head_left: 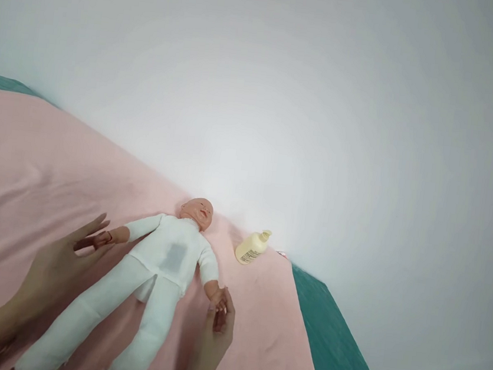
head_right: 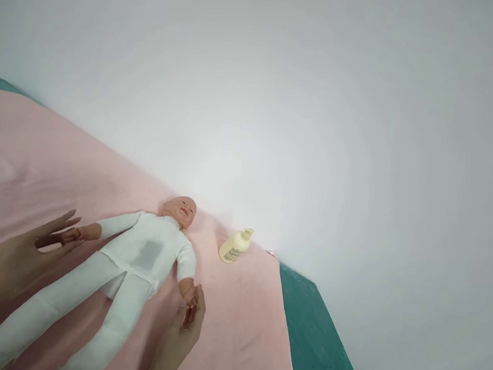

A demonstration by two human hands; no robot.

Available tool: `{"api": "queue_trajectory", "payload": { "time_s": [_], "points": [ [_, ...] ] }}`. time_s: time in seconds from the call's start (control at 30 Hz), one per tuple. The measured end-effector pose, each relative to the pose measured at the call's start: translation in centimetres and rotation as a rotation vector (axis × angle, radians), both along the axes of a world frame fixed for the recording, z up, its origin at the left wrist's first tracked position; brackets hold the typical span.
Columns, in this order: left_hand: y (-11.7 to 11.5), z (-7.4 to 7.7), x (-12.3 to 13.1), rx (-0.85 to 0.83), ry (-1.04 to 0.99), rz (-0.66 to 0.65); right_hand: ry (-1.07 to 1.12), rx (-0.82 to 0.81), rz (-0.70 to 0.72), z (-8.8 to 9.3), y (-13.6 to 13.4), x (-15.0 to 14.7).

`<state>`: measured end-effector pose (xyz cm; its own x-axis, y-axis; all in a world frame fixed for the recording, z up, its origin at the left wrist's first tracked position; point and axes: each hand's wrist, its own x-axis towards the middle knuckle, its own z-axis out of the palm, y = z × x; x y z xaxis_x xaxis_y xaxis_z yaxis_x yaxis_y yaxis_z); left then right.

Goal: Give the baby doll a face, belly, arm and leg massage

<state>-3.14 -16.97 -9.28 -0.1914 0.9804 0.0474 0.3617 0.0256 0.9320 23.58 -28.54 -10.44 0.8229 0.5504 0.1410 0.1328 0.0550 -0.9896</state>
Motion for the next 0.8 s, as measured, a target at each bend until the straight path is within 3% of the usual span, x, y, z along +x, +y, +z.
{"api": "queue_trajectory", "payload": {
  "time_s": [0.1,0.2,0.37,0.47,0.6,0.8],
  "points": [
    [2.0,1.3,0.3,0.046,-0.029,0.026,0.099,0.036,-0.083,2.7,2.0,0.8],
    [4.8,2.8,1.1,0.118,-0.113,0.044,0.066,0.103,-0.066,4.4,4.3,2.5],
    [9.3,5.6,3.1,0.144,-0.287,0.022,-0.026,0.209,0.013,5.0,7.8,5.7],
    [12.0,6.7,4.5,0.166,-0.364,-0.063,-0.096,0.261,0.084,5.3,9.7,7.0],
    [15.4,6.7,6.7,0.145,-0.448,-0.211,-0.114,0.275,0.198,5.6,12.7,8.7],
    [18.8,5.5,9.7,0.063,-0.446,-0.257,-0.127,0.232,0.265,5.0,17.4,10.7]
  ]
}}
